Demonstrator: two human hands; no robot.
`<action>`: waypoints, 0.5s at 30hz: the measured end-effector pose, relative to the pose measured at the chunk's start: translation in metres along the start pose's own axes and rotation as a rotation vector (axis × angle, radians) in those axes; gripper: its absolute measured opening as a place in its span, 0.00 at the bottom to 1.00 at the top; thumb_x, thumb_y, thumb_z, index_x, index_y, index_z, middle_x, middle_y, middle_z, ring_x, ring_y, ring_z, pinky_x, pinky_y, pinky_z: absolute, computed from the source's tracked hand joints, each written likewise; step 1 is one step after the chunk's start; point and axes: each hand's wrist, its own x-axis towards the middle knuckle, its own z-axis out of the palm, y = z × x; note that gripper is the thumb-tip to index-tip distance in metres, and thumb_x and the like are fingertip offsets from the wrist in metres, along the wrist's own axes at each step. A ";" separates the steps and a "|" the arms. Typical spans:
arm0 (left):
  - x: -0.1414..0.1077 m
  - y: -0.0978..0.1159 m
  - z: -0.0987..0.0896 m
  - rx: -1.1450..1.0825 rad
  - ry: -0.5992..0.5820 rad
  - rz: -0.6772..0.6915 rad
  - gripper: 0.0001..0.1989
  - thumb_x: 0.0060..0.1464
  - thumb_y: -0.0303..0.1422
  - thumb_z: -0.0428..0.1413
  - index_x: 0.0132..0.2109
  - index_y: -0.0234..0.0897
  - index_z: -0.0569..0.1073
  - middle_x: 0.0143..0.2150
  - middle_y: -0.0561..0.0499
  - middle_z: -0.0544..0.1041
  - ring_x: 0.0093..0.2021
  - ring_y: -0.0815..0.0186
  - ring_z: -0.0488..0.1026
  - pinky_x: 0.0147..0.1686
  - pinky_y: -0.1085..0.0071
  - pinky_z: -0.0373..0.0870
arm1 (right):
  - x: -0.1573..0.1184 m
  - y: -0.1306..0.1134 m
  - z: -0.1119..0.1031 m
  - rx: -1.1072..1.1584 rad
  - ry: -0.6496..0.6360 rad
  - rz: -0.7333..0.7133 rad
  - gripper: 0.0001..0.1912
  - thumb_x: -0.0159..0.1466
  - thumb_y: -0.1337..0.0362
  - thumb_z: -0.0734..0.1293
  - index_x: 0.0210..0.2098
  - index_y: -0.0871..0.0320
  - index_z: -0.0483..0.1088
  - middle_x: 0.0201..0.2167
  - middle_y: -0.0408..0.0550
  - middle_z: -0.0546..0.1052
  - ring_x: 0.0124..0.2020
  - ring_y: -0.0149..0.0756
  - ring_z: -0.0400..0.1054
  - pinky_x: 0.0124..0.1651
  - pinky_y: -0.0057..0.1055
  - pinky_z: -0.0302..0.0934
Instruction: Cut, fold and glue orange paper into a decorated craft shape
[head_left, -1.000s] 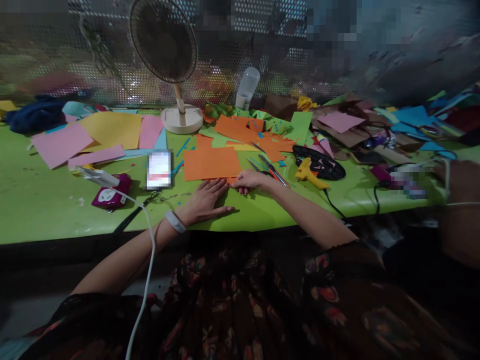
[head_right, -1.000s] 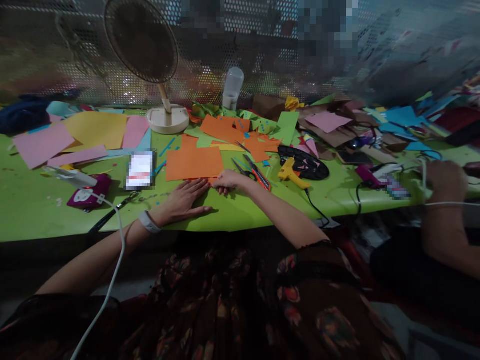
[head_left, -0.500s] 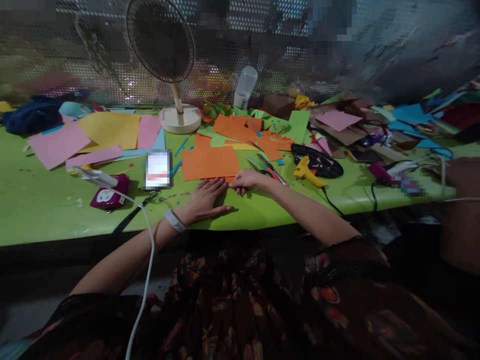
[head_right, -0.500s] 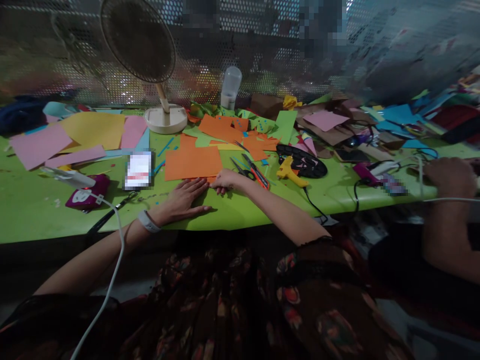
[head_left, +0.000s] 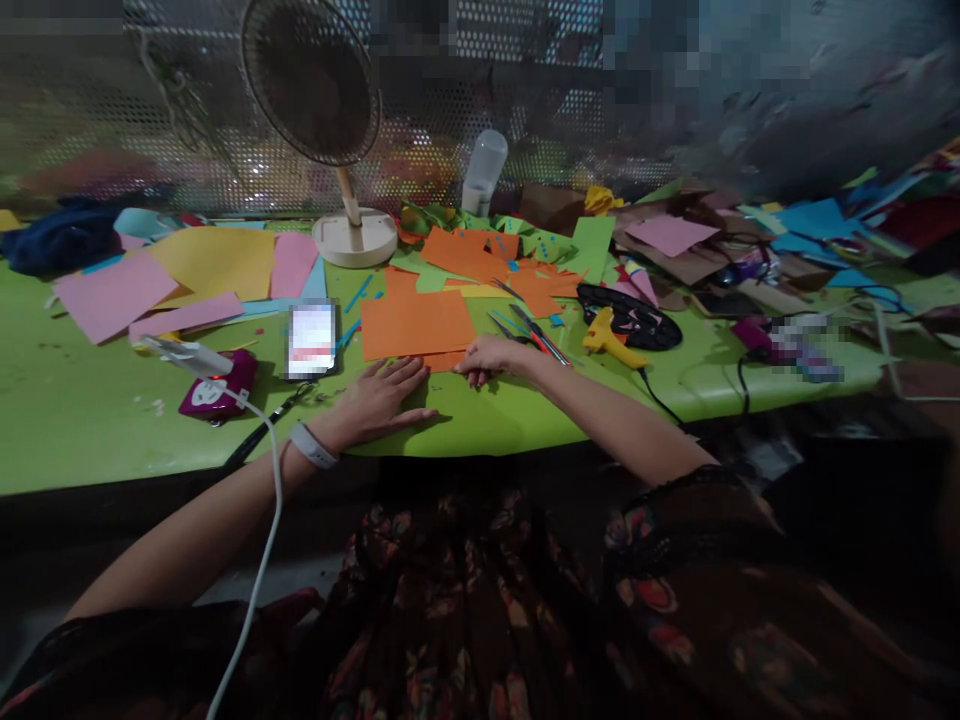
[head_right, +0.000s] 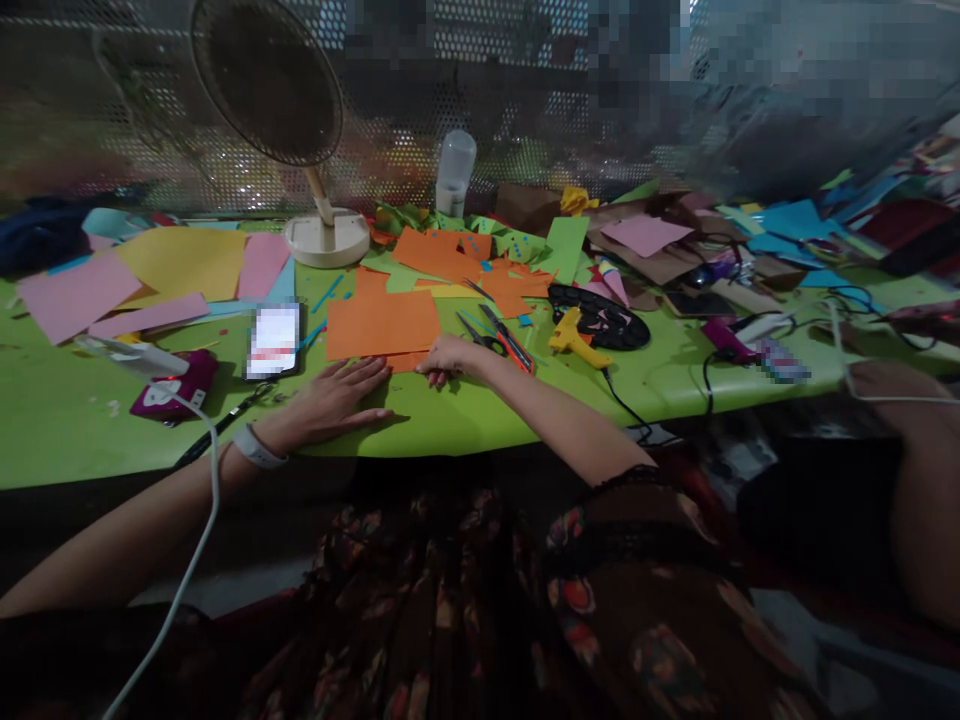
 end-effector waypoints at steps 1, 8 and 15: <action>0.000 -0.004 -0.004 -0.028 0.014 0.005 0.38 0.62 0.60 0.42 0.66 0.37 0.66 0.68 0.38 0.66 0.68 0.50 0.62 0.66 0.53 0.56 | 0.000 0.000 0.000 0.000 0.000 0.003 0.15 0.62 0.69 0.72 0.20 0.63 0.71 0.14 0.45 0.74 0.15 0.24 0.66 0.20 0.19 0.61; 0.051 -0.003 -0.025 -0.488 -0.023 -0.441 0.20 0.59 0.49 0.55 0.30 0.36 0.76 0.26 0.45 0.79 0.27 0.62 0.76 0.32 0.67 0.68 | -0.002 -0.003 0.002 0.025 0.019 0.049 0.15 0.63 0.72 0.71 0.20 0.63 0.70 0.12 0.44 0.73 0.14 0.24 0.65 0.20 0.19 0.62; 0.085 0.000 -0.019 -0.888 -0.380 -0.593 0.22 0.50 0.47 0.63 0.18 0.35 0.76 0.20 0.44 0.77 0.19 0.66 0.71 0.22 0.72 0.60 | -0.001 -0.001 0.000 0.014 0.005 0.008 0.15 0.59 0.68 0.75 0.19 0.63 0.70 0.14 0.45 0.74 0.15 0.25 0.66 0.21 0.21 0.60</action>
